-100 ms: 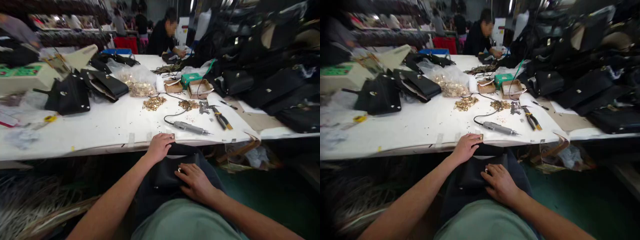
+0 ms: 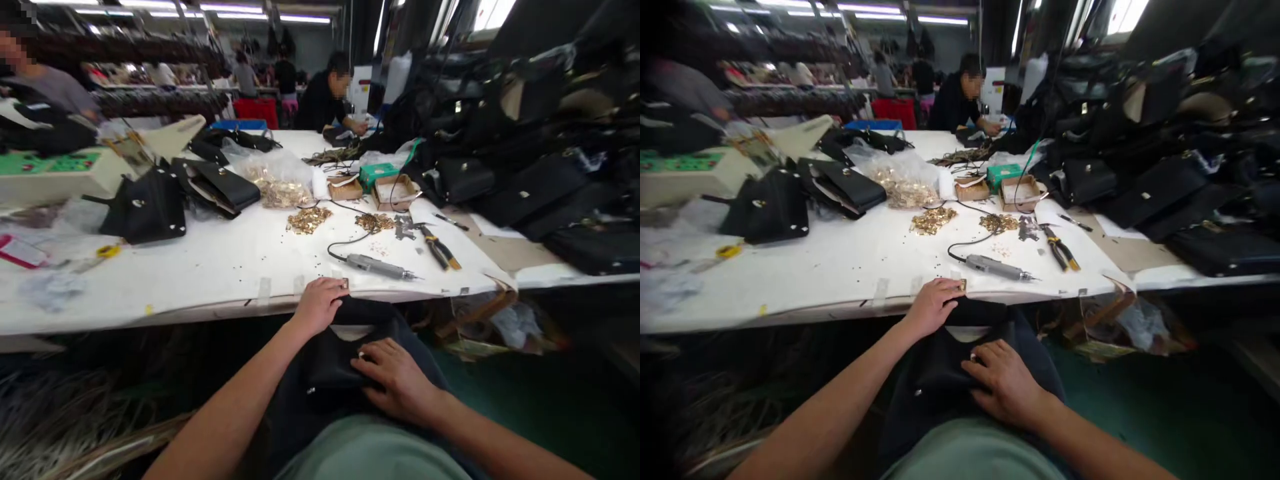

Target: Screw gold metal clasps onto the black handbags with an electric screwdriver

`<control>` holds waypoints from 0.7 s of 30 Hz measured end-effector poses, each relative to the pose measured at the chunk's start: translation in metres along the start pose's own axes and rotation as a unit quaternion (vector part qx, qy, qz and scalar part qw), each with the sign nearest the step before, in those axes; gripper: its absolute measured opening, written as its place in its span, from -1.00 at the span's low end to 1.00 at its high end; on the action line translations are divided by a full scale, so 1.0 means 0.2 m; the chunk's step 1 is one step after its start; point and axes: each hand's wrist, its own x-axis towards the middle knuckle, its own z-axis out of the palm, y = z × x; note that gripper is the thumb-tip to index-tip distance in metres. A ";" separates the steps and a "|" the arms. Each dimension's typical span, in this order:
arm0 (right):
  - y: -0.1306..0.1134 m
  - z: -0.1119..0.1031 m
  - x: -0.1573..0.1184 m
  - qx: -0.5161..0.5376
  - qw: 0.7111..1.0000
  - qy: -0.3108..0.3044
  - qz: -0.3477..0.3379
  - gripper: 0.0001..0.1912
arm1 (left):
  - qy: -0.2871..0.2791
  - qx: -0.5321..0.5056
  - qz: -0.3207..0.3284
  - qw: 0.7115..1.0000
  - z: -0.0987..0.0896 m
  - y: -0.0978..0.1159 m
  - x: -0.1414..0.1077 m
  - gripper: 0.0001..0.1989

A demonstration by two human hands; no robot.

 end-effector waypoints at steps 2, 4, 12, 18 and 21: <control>-0.06 -0.11 0.02 0.032 0.999 0.003 -0.004 -0.52 | 0.002 -0.008 0.000 1.000 -0.03 0.02 0.01 -0.62; -0.12 -0.27 0.05 0.077 0.997 -0.003 0.001 -0.55 | 0.002 -0.027 -0.009 1.000 -0.08 0.04 0.01 -0.66; -0.01 -1.12 0.29 0.329 0.924 0.019 0.194 -0.56 | -0.008 -0.197 -0.065 0.978 -0.35 0.08 0.08 -0.32; 0.30 -1.51 0.62 0.345 0.896 0.169 0.223 -0.53 | 0.089 -0.421 -0.092 0.898 -0.52 0.19 0.40 -0.16; 0.39 -1.64 0.77 0.324 0.888 0.213 0.247 -0.63 | 0.114 -0.434 -0.072 0.891 -0.59 0.25 0.55 -0.27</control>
